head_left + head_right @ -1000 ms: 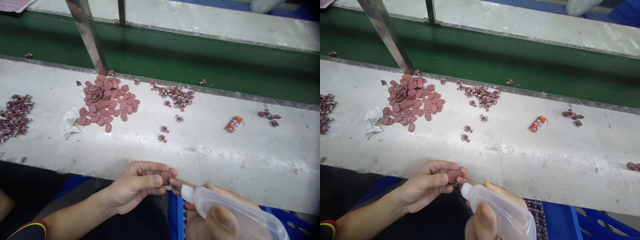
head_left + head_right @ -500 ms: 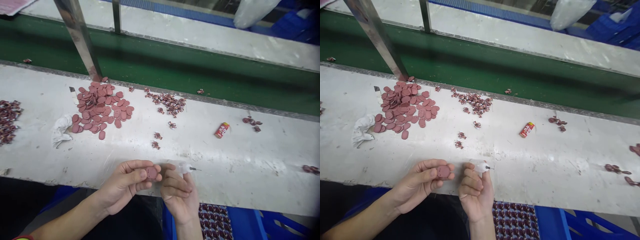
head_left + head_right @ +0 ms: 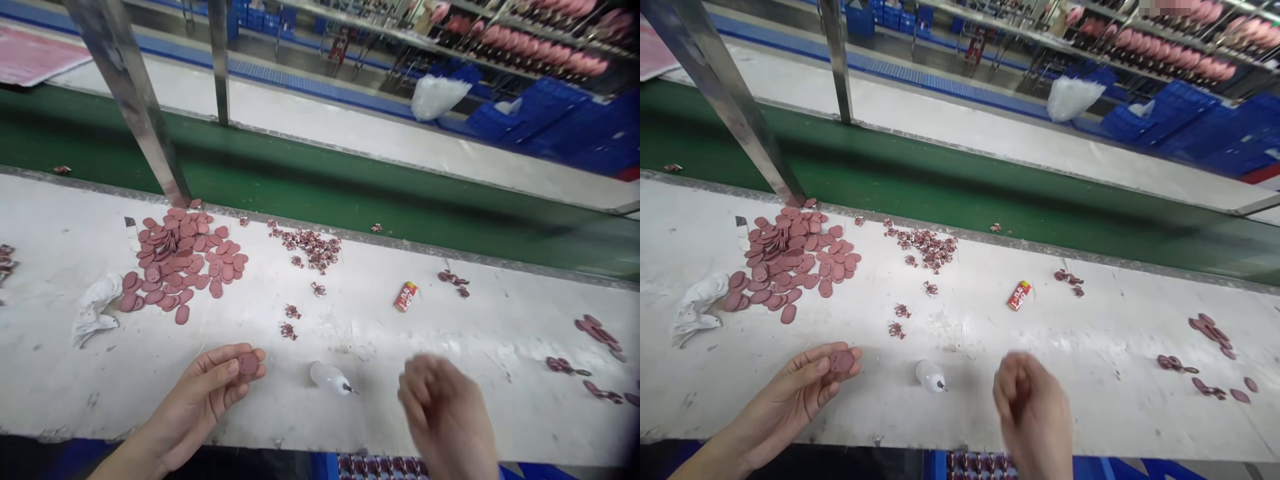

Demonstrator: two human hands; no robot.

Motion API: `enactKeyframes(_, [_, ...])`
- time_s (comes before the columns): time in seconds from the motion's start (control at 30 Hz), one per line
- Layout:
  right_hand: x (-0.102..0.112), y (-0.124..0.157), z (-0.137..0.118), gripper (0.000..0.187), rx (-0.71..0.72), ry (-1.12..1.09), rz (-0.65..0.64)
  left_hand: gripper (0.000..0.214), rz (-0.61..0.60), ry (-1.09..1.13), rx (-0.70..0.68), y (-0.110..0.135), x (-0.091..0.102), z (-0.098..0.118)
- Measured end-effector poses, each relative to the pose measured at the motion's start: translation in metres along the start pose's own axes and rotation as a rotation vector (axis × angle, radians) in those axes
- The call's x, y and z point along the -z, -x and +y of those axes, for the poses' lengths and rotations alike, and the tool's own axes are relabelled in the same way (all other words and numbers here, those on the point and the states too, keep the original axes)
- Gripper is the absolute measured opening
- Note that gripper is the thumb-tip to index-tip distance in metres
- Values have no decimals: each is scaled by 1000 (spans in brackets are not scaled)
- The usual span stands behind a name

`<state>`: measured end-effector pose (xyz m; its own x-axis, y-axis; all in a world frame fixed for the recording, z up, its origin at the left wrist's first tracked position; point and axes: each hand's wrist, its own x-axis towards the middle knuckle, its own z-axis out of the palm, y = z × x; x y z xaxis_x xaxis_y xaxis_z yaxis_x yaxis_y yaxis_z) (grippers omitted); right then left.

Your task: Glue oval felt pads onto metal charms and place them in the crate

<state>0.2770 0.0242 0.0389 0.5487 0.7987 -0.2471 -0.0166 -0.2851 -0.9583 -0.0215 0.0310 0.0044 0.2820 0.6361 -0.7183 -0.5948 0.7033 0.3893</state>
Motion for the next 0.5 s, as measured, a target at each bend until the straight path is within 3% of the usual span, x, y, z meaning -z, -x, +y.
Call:
enactKeyframes(0.13, [-29,-122,-40,18,158,165,53,30,-28,43,-22,8,-11,-3])
enactKeyframes(0.23, [-52,-190,-67,23,257,192,23,33,-46,91,-50,15,-13,-7])
enactKeyframes(0.33, [-68,-221,-86,21,340,169,-5,33,-66,138,-57,17,-8,-12])
enactKeyframes(0.5, [-71,-218,-104,23,388,147,-1,29,-118,167,-41,11,4,-19])
